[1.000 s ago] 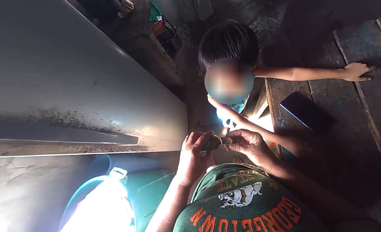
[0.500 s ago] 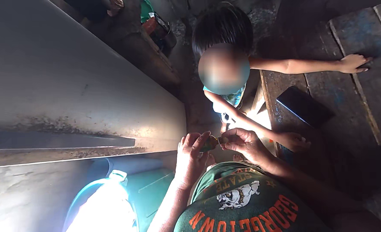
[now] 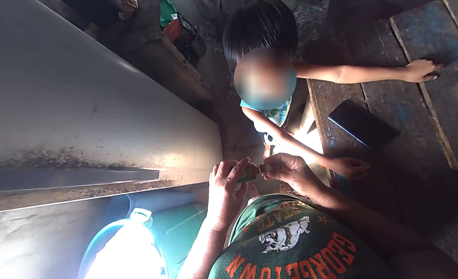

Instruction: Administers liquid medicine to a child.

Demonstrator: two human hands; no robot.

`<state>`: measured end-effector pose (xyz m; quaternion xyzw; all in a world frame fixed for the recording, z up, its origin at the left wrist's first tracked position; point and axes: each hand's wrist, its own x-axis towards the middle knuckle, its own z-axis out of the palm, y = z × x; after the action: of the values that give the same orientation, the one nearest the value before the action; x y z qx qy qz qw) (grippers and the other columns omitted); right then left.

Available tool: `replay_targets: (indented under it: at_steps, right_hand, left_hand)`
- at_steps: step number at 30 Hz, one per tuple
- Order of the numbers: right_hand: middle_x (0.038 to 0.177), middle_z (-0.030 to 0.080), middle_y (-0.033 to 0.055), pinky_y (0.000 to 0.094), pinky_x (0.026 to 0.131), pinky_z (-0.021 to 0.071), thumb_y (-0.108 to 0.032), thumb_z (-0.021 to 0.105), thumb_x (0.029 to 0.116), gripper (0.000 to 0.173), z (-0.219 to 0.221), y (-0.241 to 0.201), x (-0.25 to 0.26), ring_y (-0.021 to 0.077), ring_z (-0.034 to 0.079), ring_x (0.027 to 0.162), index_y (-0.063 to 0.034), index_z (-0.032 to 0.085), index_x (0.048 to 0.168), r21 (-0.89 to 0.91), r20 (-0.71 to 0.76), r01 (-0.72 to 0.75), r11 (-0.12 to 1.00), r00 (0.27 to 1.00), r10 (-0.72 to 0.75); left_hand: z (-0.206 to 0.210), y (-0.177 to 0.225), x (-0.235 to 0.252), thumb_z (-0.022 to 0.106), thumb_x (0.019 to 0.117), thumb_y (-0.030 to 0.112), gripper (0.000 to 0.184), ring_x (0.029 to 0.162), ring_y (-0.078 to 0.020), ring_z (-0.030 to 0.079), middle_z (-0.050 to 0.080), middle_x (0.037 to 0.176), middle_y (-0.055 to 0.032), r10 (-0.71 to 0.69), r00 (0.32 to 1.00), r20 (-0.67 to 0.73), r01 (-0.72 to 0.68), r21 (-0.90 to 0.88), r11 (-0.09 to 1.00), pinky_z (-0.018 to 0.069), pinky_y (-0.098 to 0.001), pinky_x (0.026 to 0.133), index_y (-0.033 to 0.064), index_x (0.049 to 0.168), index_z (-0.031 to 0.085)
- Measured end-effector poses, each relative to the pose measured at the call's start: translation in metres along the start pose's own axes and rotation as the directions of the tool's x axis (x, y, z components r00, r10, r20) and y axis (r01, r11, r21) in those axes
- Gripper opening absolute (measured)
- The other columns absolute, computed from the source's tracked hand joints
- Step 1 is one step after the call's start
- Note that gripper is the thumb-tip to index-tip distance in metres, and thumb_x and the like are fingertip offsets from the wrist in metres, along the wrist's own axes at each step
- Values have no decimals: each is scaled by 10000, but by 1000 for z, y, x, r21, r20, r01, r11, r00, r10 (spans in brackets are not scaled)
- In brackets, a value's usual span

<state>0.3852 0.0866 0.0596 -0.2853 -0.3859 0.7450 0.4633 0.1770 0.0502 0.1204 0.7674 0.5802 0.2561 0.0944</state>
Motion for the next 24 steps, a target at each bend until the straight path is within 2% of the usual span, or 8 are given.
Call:
replay_targets:
  at_steps: [9,16,24]
  right_hand:
    - [964,741,83,310,860,628,122,669,888,246,0,-1,0,148,738,872,47,673,1123,-44,30,28,999,999,-27]
    - [970,744,84,309,863,628,128,675,881,252,1,-1,0,150,742,875,42,674,1118,-26,32,25,999,999,-24]
    - [962,742,90,315,859,633,131,671,879,243,3,-4,-1,157,744,870,46,676,1106,-20,28,52,998,998,-51]
  left_hand:
    - [-1,-1,0,687,844,105,408,1013,-297,634,680,1085,-114,14,1000,3,-14,28,999,493,-504,861,128,1247,743]
    - [-2,0,-1,681,846,105,414,1009,-285,630,677,1078,-107,9,1000,3,-10,33,999,488,-487,859,136,1254,742]
    - [1,-3,-4,697,845,119,427,1037,-261,629,675,1114,-113,-13,1000,-1,13,-39,999,500,-448,906,120,1271,730]
